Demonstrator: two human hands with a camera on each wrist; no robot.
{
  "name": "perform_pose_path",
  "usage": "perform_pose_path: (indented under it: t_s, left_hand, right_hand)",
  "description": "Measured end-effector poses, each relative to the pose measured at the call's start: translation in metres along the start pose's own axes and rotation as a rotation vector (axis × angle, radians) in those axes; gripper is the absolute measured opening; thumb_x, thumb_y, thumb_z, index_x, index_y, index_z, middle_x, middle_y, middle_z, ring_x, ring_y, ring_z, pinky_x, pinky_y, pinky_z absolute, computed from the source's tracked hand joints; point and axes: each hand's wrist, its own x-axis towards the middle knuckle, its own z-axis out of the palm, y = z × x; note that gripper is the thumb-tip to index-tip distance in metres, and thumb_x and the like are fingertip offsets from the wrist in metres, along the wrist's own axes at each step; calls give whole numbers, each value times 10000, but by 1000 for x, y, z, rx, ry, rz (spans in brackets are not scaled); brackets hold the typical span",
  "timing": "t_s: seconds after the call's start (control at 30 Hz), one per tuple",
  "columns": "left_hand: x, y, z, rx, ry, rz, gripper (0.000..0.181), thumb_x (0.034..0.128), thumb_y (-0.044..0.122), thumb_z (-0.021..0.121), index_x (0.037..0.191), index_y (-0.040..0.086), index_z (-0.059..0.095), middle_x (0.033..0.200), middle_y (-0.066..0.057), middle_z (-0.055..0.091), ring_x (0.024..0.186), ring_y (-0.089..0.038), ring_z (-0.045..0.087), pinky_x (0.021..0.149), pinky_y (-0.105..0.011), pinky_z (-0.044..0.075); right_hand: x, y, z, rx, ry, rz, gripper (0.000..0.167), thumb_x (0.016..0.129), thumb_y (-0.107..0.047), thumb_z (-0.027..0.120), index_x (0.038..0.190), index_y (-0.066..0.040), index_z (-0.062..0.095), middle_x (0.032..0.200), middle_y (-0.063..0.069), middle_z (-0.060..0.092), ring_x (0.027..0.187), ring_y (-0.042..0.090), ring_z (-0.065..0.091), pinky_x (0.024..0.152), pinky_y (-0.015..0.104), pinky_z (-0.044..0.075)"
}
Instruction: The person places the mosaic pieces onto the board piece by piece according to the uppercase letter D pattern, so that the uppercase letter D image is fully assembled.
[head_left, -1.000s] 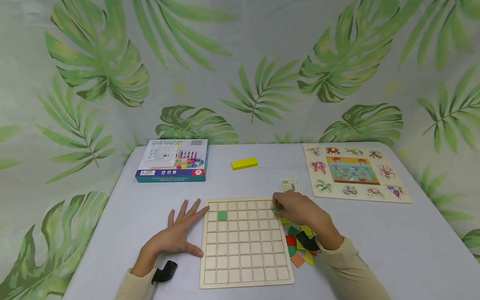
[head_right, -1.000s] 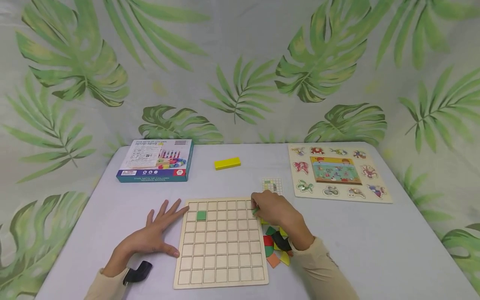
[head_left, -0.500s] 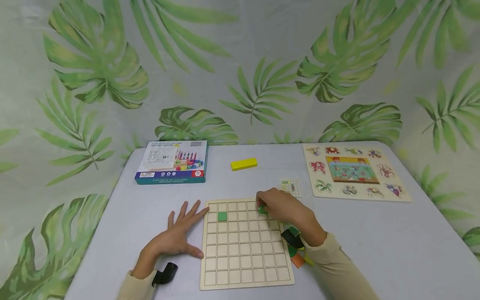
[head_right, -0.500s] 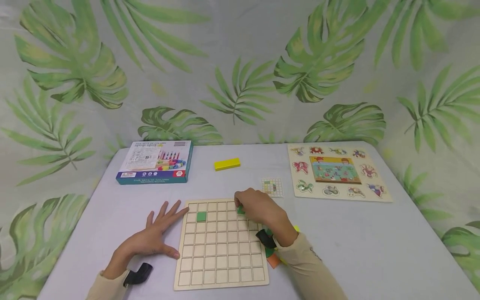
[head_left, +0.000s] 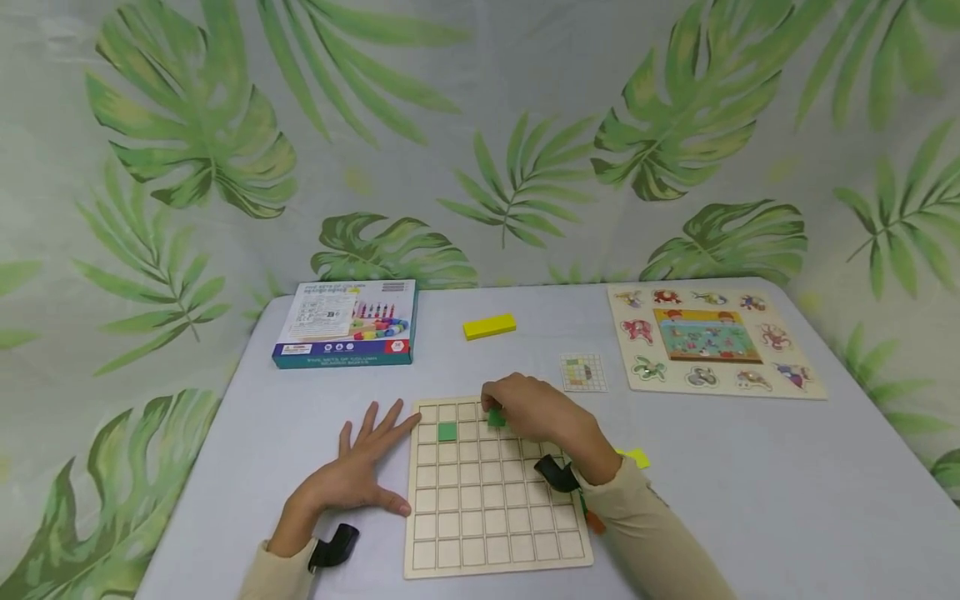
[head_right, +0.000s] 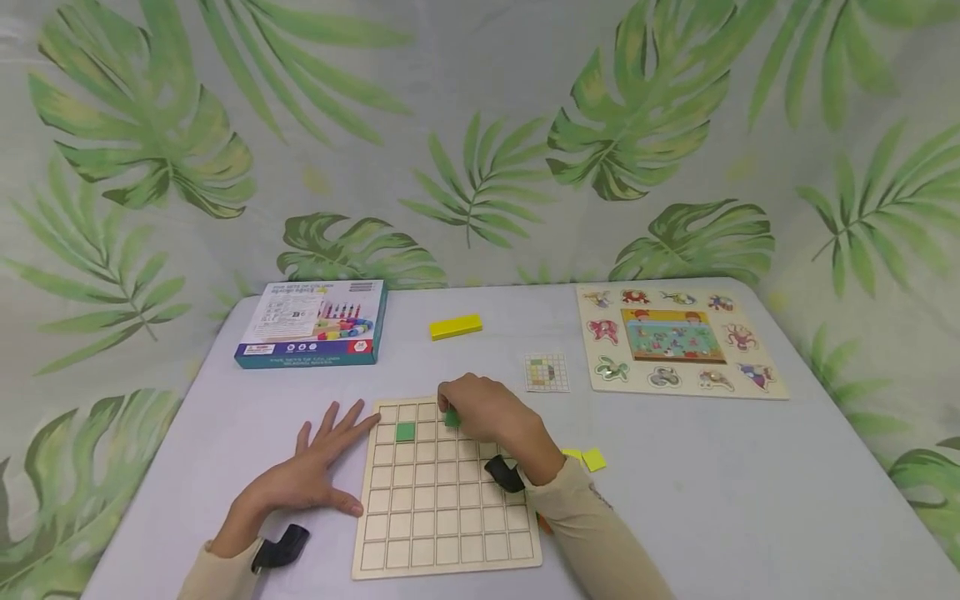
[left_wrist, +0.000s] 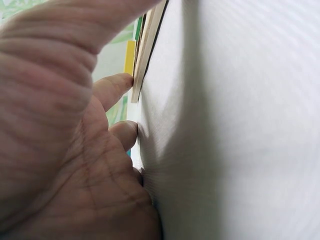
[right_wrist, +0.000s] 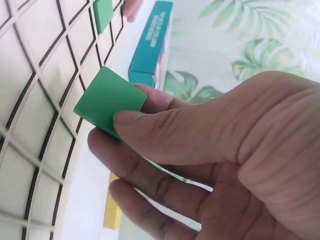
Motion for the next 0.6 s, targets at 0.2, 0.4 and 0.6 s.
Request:
perform_pose_path:
  t_s: [0.2,0.4,0.6]
  left_hand:
    - [1,1,0,18,8,15,1230,597,442,939,1599,199,268,1695,-142,19,1511,-470,-179,1089,-733,-203]
    - [3,2,1,27,8,9,1232,593,445,940,1599,201,271,1695,-140,23,1514,-466,-175,1094,-734,-194]
    - [1,1,1,32,12,-17,1243,577,441,949,1597,207,277,1694,-140,26,1515,-462,-177,1098,-725,-200]
  right_hand:
    - [7,-4,7,33,45,-48,170,965,42,580,1051,-66,679,1049,59,719,927,205,671,760,336,556]
    - [14,-1,16,59,89,-110,125,948,9,632,1045,-54,678,1027,58,715,892,184,666,757,323,553]
    - [20,1,24,97,65,-158,128,956,5,620,1052,-58,678,1008,61,716,883,158,654,785,297,552]
